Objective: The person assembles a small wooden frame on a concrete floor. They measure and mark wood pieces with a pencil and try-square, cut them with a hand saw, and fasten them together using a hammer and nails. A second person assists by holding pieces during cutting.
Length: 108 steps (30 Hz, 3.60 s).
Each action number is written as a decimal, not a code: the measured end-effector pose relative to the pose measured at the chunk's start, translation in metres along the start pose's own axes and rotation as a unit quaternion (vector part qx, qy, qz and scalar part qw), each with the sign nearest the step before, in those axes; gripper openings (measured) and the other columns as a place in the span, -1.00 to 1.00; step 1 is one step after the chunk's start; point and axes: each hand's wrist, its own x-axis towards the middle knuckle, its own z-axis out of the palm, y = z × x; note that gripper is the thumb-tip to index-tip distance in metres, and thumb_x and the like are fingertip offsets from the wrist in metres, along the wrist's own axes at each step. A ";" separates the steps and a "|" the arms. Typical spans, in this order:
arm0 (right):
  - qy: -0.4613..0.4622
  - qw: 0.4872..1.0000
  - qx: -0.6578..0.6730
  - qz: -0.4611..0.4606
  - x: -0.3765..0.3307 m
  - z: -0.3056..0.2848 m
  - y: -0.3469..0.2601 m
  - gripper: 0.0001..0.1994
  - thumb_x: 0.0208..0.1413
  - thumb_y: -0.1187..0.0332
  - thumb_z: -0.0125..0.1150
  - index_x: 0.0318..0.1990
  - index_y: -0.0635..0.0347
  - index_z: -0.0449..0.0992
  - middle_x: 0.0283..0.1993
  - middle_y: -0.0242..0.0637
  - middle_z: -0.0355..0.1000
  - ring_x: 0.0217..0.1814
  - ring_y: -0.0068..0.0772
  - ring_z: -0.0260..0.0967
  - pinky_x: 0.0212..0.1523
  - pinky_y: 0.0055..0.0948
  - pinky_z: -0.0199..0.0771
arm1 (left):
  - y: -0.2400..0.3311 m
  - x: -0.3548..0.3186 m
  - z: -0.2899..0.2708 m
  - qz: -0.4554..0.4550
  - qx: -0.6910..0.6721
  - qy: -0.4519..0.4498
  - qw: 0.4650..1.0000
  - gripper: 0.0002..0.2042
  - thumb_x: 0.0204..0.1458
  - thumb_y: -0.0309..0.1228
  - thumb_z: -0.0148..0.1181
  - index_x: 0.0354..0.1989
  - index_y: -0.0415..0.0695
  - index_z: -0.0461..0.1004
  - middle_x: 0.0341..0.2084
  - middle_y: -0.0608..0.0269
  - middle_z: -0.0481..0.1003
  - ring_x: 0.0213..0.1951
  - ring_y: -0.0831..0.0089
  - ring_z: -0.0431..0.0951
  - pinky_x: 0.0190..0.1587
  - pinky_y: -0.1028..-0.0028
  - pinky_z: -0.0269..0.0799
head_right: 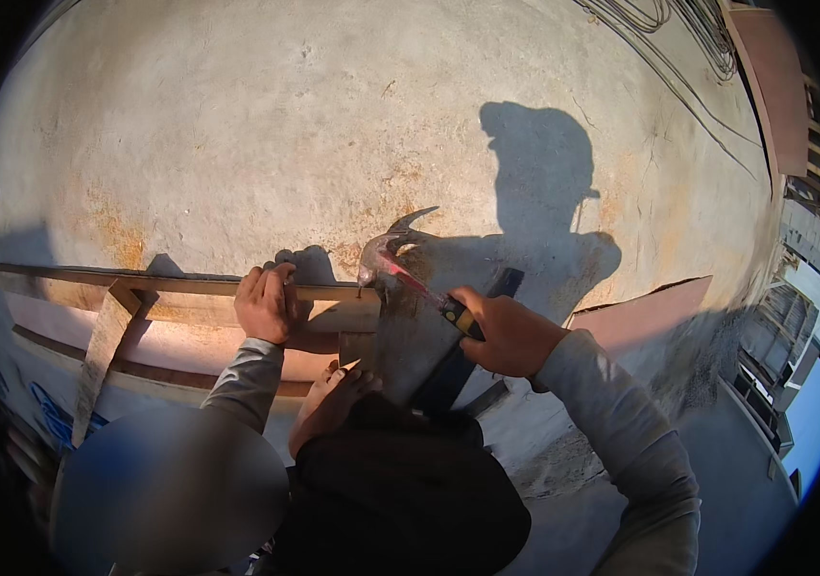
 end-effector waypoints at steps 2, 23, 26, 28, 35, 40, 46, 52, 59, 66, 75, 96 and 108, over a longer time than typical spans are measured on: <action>0.089 0.994 -0.039 -0.056 -0.001 -0.034 -0.017 -0.40 0.15 0.39 0.29 0.33 0.26 0.22 -0.24 -0.03 0.56 -0.40 -0.17 0.58 -0.32 -0.32 0.53 | 0.003 0.002 0.002 -0.003 0.001 0.005 1.000 -0.68 -0.19 -0.43 0.25 -0.17 -0.13 0.52 -0.49 0.20 0.50 -0.41 0.18 0.47 -0.32 0.24 0.37; -0.018 0.998 -0.004 0.055 0.004 -0.014 -0.027 -0.62 0.04 0.40 0.38 -0.08 0.30 0.31 -0.53 0.02 0.35 -0.43 0.08 0.42 -0.31 -0.16 0.42 | 0.003 0.001 0.000 -0.003 -0.011 0.006 1.000 -0.66 -0.19 -0.42 0.24 -0.15 -0.14 0.52 -0.49 0.19 0.49 -0.41 0.18 0.46 -0.34 0.23 0.36; 0.194 0.973 0.056 0.115 0.016 -0.047 -0.052 -0.72 0.12 0.39 0.34 -0.17 0.25 0.33 -0.58 -0.28 0.33 -0.61 -0.41 0.37 -0.53 -0.36 0.37 | -0.001 -0.003 0.001 0.000 -0.006 -0.008 1.000 -0.68 -0.17 -0.45 0.25 -0.15 -0.14 0.53 -0.50 0.21 0.50 -0.42 0.19 0.46 -0.33 0.25 0.37; 0.371 0.880 0.290 0.065 0.030 -0.047 -0.063 -0.78 0.17 0.43 0.27 -0.21 0.20 0.30 -0.59 -0.40 0.33 -0.71 -0.55 0.31 -0.67 -0.51 0.34 | -0.001 -0.002 0.002 -0.002 -0.008 -0.006 1.000 -0.68 -0.17 -0.47 0.25 -0.15 -0.13 0.53 -0.49 0.22 0.50 -0.42 0.20 0.46 -0.33 0.25 0.37; 0.114 0.985 -0.090 -0.094 0.014 -0.008 -0.014 -0.70 0.10 0.46 0.28 -0.12 0.32 0.28 -0.59 -0.30 0.37 -0.66 -0.46 0.41 -0.65 -0.39 0.37 | 0.003 0.004 0.002 0.011 -0.008 0.019 1.000 -0.70 -0.16 -0.49 0.25 -0.16 -0.10 0.53 -0.49 0.22 0.51 -0.42 0.22 0.47 -0.34 0.25 0.36; 0.435 0.828 0.354 -0.003 0.029 -0.031 -0.042 -0.80 0.19 0.44 0.25 -0.22 0.21 0.29 -0.59 -0.42 0.34 -0.68 -0.63 0.33 -0.66 -0.53 0.37 | 0.002 0.001 0.000 0.007 -0.013 0.018 1.000 -0.71 -0.16 -0.50 0.24 -0.17 -0.12 0.52 -0.49 0.21 0.51 -0.42 0.20 0.47 -0.34 0.25 0.36; 0.013 0.998 -0.007 0.055 0.006 -0.002 -0.030 -0.60 0.00 0.43 0.32 -0.04 0.32 0.30 -0.42 0.23 0.45 -0.30 0.32 0.49 -0.27 -0.01 0.47 | 0.000 -0.001 -0.001 0.009 -0.012 0.008 1.000 -0.72 -0.13 -0.48 0.24 -0.17 -0.14 0.53 -0.51 0.23 0.50 -0.42 0.21 0.47 -0.34 0.26 0.36; 0.474 0.794 0.380 0.016 0.027 -0.028 -0.046 -0.80 0.18 0.41 0.25 -0.21 0.20 0.31 -0.57 -0.37 0.36 -0.70 -0.51 0.31 -0.62 -0.47 0.40 | 0.002 -0.002 0.001 0.003 -0.014 0.021 1.000 -0.70 -0.15 -0.46 0.25 -0.16 -0.13 0.53 -0.51 0.22 0.50 -0.43 0.20 0.45 -0.34 0.25 0.34; 0.093 0.992 -0.051 0.074 0.002 -0.006 -0.011 -0.59 -0.01 0.41 0.35 -0.06 0.32 0.31 -0.45 0.14 0.44 -0.34 0.31 0.46 -0.30 -0.04 0.45 | 0.000 0.002 0.003 0.021 -0.006 0.041 0.999 -0.67 -0.18 -0.45 0.27 -0.16 -0.13 0.52 -0.52 0.22 0.49 -0.43 0.20 0.45 -0.35 0.24 0.33; 0.461 0.839 0.289 0.007 0.026 0.012 -0.028 -0.79 0.14 0.42 0.23 -0.20 0.25 0.31 -0.63 -0.23 0.33 -0.62 -0.27 0.40 -0.51 -0.28 0.44 | -0.001 -0.003 0.004 0.008 -0.005 0.031 0.999 -0.72 -0.11 -0.49 0.25 -0.16 -0.13 0.52 -0.54 0.22 0.47 -0.44 0.22 0.44 -0.37 0.25 0.32; 0.450 0.829 0.330 0.023 0.024 -0.031 -0.036 -0.79 0.15 0.43 0.26 -0.20 0.21 0.32 -0.58 -0.42 0.34 -0.71 -0.61 0.26 -0.68 -0.53 0.32 | 0.004 0.001 0.000 0.010 -0.008 0.033 0.999 -0.71 -0.12 -0.47 0.24 -0.15 -0.14 0.52 -0.51 0.19 0.49 -0.43 0.20 0.46 -0.36 0.25 0.35; 0.188 0.977 -0.017 0.100 -0.029 0.062 -0.008 -0.66 0.04 0.40 0.35 -0.14 0.27 0.31 -0.53 -0.16 0.38 -0.48 -0.29 0.46 -0.37 -0.19 0.52 | -0.003 -0.007 0.001 -0.001 -0.011 0.000 1.000 -0.67 -0.17 -0.51 0.25 -0.13 -0.10 0.53 -0.47 0.20 0.49 -0.41 0.16 0.46 -0.34 0.23 0.36; 0.400 0.447 0.753 0.272 -0.114 0.292 -0.057 -0.82 0.23 0.33 0.24 -0.26 0.15 0.33 -0.59 -0.43 0.31 -0.69 -0.61 0.26 -0.70 -0.53 0.25 | -0.008 -0.003 0.012 0.018 0.066 -0.042 0.997 -0.89 0.11 -0.41 0.06 -0.34 -0.13 0.50 -0.40 0.09 0.53 -0.32 0.05 0.51 -0.23 0.11 0.43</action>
